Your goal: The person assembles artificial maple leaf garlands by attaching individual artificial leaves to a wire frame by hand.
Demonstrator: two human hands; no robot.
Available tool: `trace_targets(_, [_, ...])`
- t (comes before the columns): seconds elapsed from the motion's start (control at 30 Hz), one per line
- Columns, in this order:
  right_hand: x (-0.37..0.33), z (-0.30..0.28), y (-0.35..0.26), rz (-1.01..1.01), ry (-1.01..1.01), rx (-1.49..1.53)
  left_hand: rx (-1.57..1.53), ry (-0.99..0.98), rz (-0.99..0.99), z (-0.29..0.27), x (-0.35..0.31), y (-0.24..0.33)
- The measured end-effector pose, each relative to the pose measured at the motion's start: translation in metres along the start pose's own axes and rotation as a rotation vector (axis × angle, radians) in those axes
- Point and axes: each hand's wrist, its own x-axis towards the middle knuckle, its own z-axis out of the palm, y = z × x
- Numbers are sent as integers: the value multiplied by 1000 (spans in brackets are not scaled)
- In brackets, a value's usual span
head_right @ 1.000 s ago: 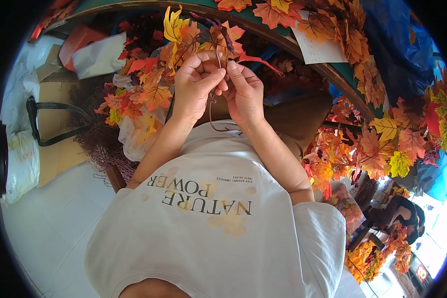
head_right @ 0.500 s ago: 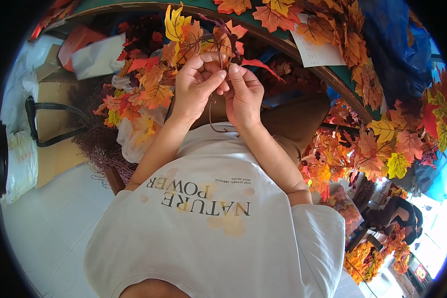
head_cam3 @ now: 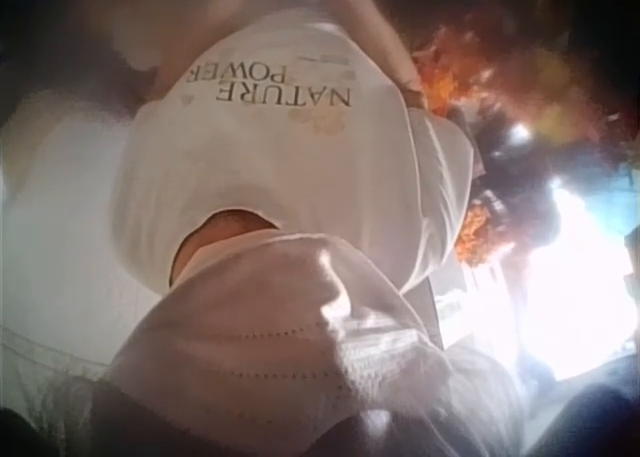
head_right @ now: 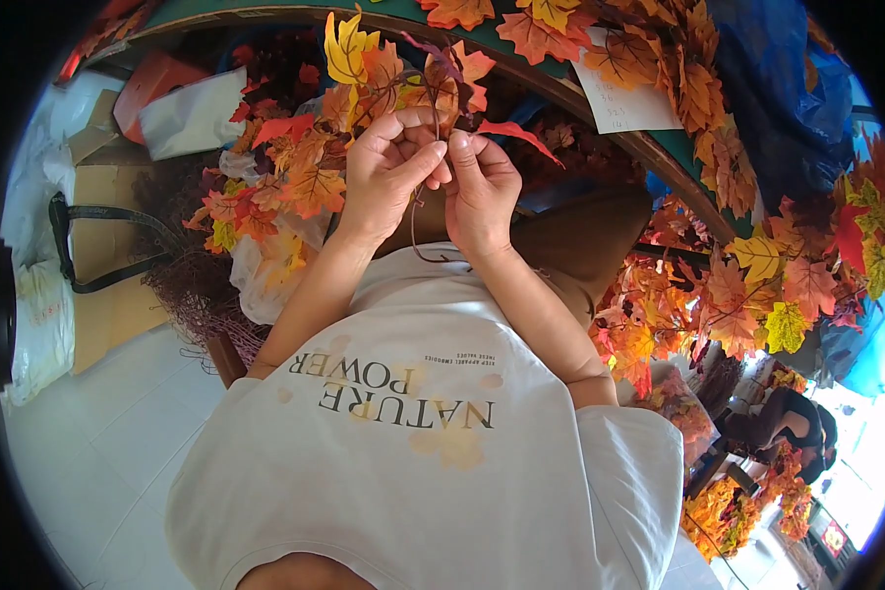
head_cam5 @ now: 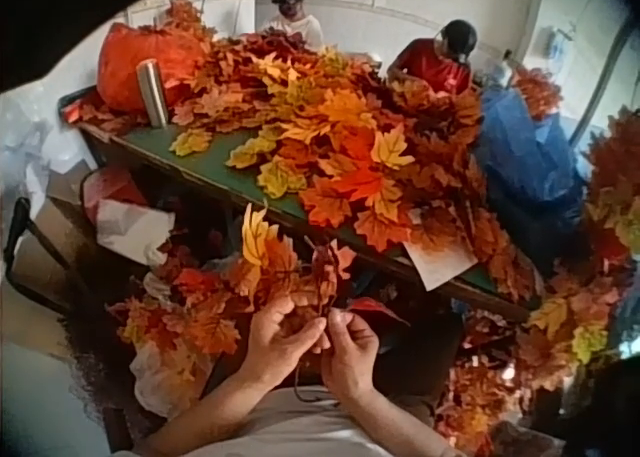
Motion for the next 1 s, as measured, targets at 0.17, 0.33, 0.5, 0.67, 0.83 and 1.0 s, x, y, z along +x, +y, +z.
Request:
trace_targets(0.17, [-1, -2, 2, 14, 4, 9, -14, -5, -5, 1, -1, 1])
trace_targets(0.33, [-1, -3, 3, 34, 3, 32, -31, -4, -31, 0, 0, -1])
trace_targets(0.5, [1, -3, 0, 37, -15, 42, -11, 0, -32, 0, 3, -2])
trace_targets(0.67, [3, -10, 2, -73, -9, -95, 95, 40, -22, 2, 3, -5])
trace_targets(0.83, [2, -8, 9, -66, 23, -69, 54, 22, -6, 2, 2, -6])
trace_targets(1.0, [0, -5, 6, -68, -31, -24, 63, 10, 7, 1, 0, -2])
